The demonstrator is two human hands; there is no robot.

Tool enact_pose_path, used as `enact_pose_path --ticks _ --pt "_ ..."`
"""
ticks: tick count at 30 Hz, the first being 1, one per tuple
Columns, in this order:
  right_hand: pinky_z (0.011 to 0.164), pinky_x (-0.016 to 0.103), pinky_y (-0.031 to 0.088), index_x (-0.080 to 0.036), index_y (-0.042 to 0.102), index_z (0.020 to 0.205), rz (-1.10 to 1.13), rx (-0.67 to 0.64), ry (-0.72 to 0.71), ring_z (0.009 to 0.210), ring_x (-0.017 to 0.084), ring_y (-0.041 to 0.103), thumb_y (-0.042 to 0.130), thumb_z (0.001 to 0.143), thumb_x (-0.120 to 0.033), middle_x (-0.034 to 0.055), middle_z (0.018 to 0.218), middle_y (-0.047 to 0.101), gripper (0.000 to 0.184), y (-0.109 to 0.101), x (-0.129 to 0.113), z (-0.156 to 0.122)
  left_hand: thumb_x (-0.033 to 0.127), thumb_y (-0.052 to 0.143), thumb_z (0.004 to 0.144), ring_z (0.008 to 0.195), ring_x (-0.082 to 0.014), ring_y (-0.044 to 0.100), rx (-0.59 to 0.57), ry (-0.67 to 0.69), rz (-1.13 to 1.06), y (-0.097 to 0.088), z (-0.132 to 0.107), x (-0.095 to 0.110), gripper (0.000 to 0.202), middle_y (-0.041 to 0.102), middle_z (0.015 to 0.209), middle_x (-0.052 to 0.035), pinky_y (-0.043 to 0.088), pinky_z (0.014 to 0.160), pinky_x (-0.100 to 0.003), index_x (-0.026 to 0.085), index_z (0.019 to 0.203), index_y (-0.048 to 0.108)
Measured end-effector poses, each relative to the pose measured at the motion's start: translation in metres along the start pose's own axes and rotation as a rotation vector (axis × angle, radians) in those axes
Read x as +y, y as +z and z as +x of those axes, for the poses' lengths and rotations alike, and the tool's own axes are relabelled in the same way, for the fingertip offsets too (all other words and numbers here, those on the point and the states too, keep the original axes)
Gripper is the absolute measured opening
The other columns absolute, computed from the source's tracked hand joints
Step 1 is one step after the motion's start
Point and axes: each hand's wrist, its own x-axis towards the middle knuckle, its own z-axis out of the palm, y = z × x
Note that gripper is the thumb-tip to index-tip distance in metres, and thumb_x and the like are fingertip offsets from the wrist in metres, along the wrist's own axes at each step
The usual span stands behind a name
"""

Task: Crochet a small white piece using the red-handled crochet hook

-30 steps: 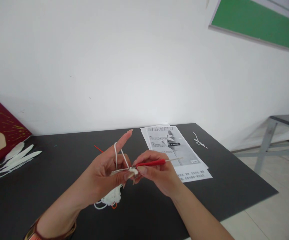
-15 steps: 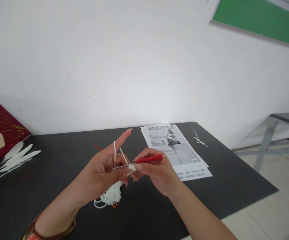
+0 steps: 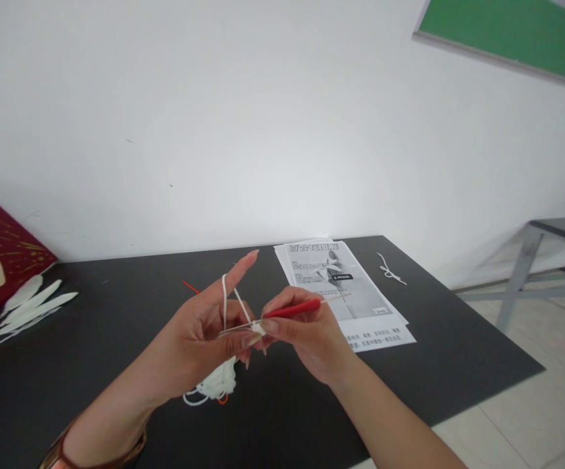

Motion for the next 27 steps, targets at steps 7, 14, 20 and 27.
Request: enact_pose_path --ticks 7,14,20,27 --pt "0.054 0.026 0.054 -0.015 0.068 0.074 0.011 -0.005 -0.037 0.057 0.014 0.068 0.083 0.065 -0.015 0.0004 0.069 0.071 0.017 -0.0004 0.002 -0.0005 0.016 0.066 0.083 0.064 -0.0118 0.061 -0.032 -0.003 -0.022 -0.003 -0.0005 0.0006 0.088 0.068 0.076 -0.0004 0.05 0.059 -0.022 0.041 0.148 0.013" --pt "0.055 0.023 0.052 -0.016 0.069 0.074 0.016 -0.027 -0.088 0.057 0.012 0.067 0.08 0.067 -0.01 -0.0002 0.069 0.07 0.014 -0.0005 0.0005 -0.0018 0.015 0.067 0.083 0.062 -0.0123 0.064 -0.02 -0.045 -0.01 -0.0038 -0.0016 0.0043 0.093 0.073 0.078 -0.0025 0.051 0.06 -0.022 0.038 0.149 0.006" --pt "0.056 0.022 0.053 -0.017 0.07 0.074 0.013 -0.03 -0.092 0.06 0.011 0.067 0.08 0.067 -0.008 -0.0006 0.071 0.071 0.015 -0.0018 -0.0005 -0.0022 0.015 0.066 0.084 0.067 -0.0129 0.064 -0.043 -0.018 -0.044 -0.0044 -0.0017 0.0021 0.086 0.071 0.079 -0.001 0.051 0.062 -0.023 0.041 0.148 0.015" --pt "0.059 0.023 0.052 -0.019 0.07 0.074 -0.033 -0.014 -0.106 0.064 0.012 0.067 0.08 0.066 -0.01 -0.0007 0.074 0.072 0.016 -0.0036 -0.0025 -0.0036 0.017 0.066 0.084 0.063 -0.0129 0.063 0.042 0.023 0.004 0.0001 -0.0024 0.0062 0.079 0.072 0.072 -0.0009 0.049 0.06 -0.022 0.031 0.149 0.024"
